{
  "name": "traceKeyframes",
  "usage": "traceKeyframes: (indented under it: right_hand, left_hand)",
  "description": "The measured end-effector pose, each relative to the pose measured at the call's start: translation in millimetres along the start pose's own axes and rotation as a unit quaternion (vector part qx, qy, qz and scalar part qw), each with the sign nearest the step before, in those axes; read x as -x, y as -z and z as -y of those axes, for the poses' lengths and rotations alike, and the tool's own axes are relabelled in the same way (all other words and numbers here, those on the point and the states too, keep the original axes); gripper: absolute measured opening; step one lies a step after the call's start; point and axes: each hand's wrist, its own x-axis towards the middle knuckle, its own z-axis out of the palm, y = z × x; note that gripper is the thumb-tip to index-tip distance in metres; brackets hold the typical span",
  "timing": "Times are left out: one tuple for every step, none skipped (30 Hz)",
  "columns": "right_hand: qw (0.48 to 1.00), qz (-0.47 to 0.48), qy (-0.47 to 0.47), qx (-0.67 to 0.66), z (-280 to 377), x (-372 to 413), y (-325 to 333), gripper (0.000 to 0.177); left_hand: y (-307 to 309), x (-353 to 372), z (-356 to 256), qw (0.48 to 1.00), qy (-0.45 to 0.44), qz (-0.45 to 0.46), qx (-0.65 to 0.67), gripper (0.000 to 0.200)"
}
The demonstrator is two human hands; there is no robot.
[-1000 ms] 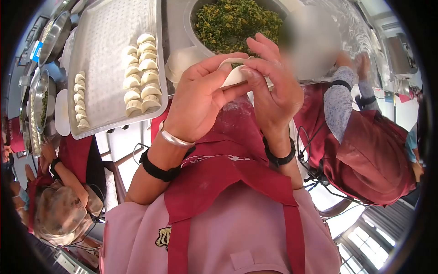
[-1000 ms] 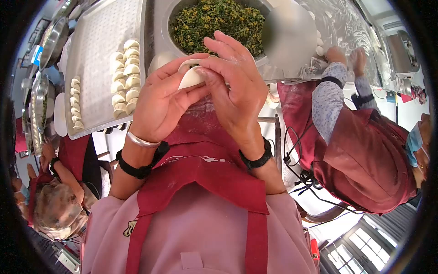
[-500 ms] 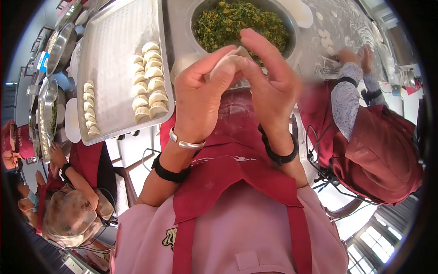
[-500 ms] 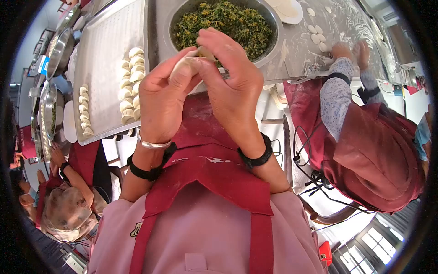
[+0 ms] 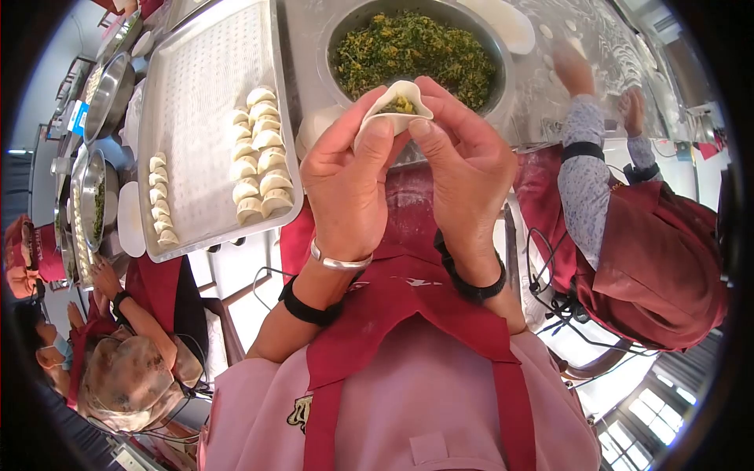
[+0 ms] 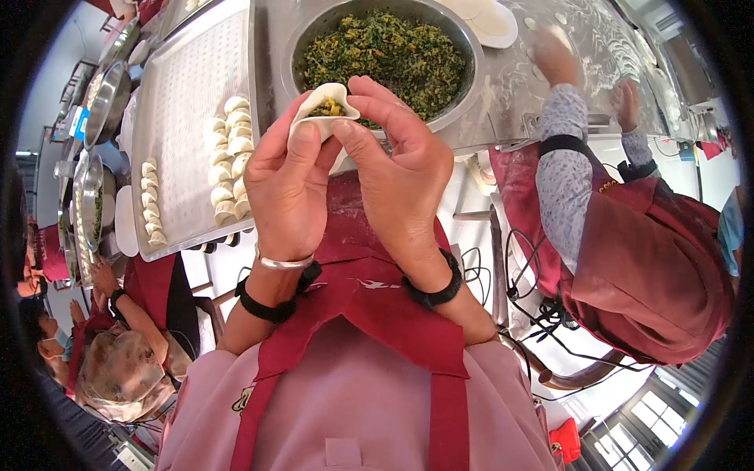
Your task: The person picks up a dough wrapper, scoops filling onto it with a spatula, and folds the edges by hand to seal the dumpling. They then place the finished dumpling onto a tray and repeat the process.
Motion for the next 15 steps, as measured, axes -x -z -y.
traceKeyframes:
  right_hand:
    - [1.000,-0.002,0.006,0.004,-0.2,0.5,-0.7,0.021]
    - [1.000,-0.004,0.018,0.010,-1.5,0.1,-1.0,0.020]
    - [0.999,-0.007,0.030,0.016,-4.0,0.4,-0.9,0.018]
    - [0.999,-0.010,0.040,0.022,-5.6,0.7,-0.7,0.017]
    - [0.999,-0.005,0.047,0.022,-5.9,0.5,-0.1,0.016]
    - [0.998,0.000,0.055,0.021,-6.1,0.1,1.2,0.016]
    - [0.998,0.004,0.063,0.021,-6.2,-0.5,2.9,0.015]
    - [0.996,0.017,0.086,0.019,-6.9,-2.0,4.7,0.015]
    - [0.994,0.030,0.108,0.017,-8.1,-4.4,7.0,0.015]
    - [0.990,0.043,0.130,0.016,-9.1,-5.8,9.6,0.015]
    - [0.990,0.050,0.131,0.029,-9.3,-5.6,13.2,0.017]
    - [0.989,0.057,0.133,0.042,-10.0,-11.4,13.2,0.018]
    - [0.987,0.065,0.134,0.055,-9.7,-11.5,15.7,0.020]
    - [0.990,0.063,0.112,0.051,-7.7,-10.7,17.0,0.021]
    - [0.993,0.062,0.090,0.046,-3.8,-9.4,17.5,0.023]
  left_hand:
    - [-0.4,1.3,0.4,1.000,0.004,-0.001,-0.002,0.040]
    - [-1.2,2.1,0.6,1.000,0.008,-0.002,-0.005,0.040]
    - [-1.4,3.2,1.0,1.000,0.012,-0.003,-0.008,0.040]
    - [-1.3,3.9,1.3,1.000,0.008,0.003,-0.009,0.040]
    - [-1.4,4.4,1.6,1.000,0.005,0.011,-0.010,0.040]
    - [-1.5,4.9,2.2,1.000,0.002,0.019,-0.011,0.040]
    - [-1.4,5.8,2.8,1.000,0.004,0.021,-0.016,0.040]
    - [-0.9,7.2,3.2,1.000,0.005,0.023,-0.021,0.039]
    - [-0.8,8.4,3.3,0.999,0.007,0.025,-0.026,0.039]
    - [-0.6,9.6,3.4,0.999,0.009,0.026,-0.030,0.039]
    - [-0.5,11.2,3.6,0.999,0.011,0.027,-0.035,0.039]
    - [0.2,5.4,2.0,0.999,0.012,0.031,-0.041,0.039]
    - [0.7,5.6,2.8,0.999,0.008,0.033,-0.035,0.039]
    - [2.0,5.4,4.3,0.999,0.004,0.035,-0.030,0.039]
    - [3.0,5.3,5.0,0.999,0.000,0.037,-0.025,0.039]
